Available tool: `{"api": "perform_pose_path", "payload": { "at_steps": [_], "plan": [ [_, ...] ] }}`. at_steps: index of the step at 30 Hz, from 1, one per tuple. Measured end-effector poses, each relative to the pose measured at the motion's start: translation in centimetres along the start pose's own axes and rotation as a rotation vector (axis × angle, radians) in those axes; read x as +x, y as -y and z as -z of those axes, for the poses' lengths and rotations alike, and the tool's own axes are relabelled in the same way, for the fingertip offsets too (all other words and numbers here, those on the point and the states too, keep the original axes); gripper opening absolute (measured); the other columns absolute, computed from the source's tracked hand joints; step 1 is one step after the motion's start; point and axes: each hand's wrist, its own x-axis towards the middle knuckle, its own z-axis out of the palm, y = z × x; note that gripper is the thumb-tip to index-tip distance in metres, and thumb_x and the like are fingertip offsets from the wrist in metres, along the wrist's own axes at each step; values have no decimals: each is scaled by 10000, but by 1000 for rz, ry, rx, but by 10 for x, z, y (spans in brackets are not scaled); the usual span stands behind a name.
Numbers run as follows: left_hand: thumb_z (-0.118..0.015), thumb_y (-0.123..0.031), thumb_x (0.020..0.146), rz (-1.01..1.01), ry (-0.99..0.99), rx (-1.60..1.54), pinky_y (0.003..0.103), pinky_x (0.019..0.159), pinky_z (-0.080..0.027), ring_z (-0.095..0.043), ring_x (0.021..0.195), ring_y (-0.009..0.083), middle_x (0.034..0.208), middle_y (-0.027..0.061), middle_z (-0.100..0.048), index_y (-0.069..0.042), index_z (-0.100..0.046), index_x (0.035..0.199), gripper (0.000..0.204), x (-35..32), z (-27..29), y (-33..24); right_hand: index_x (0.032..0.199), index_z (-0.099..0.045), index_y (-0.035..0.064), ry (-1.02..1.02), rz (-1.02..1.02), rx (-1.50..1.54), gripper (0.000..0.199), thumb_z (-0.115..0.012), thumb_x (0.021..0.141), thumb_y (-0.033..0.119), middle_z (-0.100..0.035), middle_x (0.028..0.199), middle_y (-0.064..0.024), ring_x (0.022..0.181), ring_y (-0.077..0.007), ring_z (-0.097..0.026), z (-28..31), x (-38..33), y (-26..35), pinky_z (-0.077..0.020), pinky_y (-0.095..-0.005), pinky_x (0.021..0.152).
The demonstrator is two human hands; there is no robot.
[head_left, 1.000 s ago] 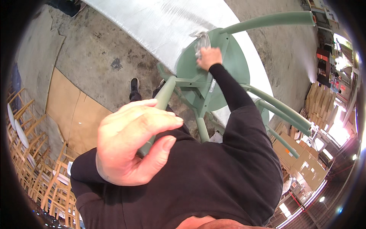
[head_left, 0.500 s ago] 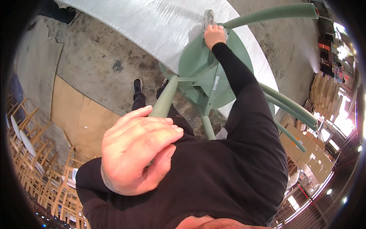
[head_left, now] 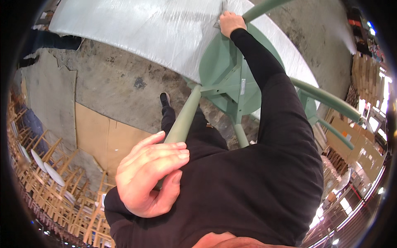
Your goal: The person wipes the underside and legs of green metal chairs with a cloth, then lifts and repositions the chairs onto a wooden pallet. The person repeats the wiping process on another chair.
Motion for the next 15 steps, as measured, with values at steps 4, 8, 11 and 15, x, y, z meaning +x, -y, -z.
{"api": "perform_pose_path", "payload": {
  "at_steps": [4,8,11,15],
  "plan": [
    [-656,54,821,28,12,10,517,997,-529,-766,976,290,981,143,-772,6,-708,1076,265,5,-2,-2,1117,-641,126,-42,-109,171,296,-673,855,260,-644,1126,-87,1061,-281,-647,-11,-50,73,-501,-487,870],
    [-629,71,843,7,-2,9,527,1010,-521,-763,982,305,989,152,-771,17,-699,1090,262,0,-4,0,1070,-686,95,218,26,543,345,-682,877,381,-677,1076,-114,1013,-300,-682,0,-134,128,-560,-459,847],
    [-589,98,860,14,-26,21,527,1019,-516,-758,991,302,996,151,-771,25,-698,1093,268,3,-9,-2,988,-769,52,463,35,880,387,-711,843,406,-754,941,-170,916,-317,-728,18,-141,132,-565,-420,849],
    [-569,89,892,27,-38,20,516,1037,-505,-756,998,286,1003,149,-770,26,-690,1094,244,-1,-10,-3,929,-766,9,375,-179,1208,470,-720,796,458,-729,877,-234,833,-359,-717,41,-122,84,-569,-428,800]
  ]
}}
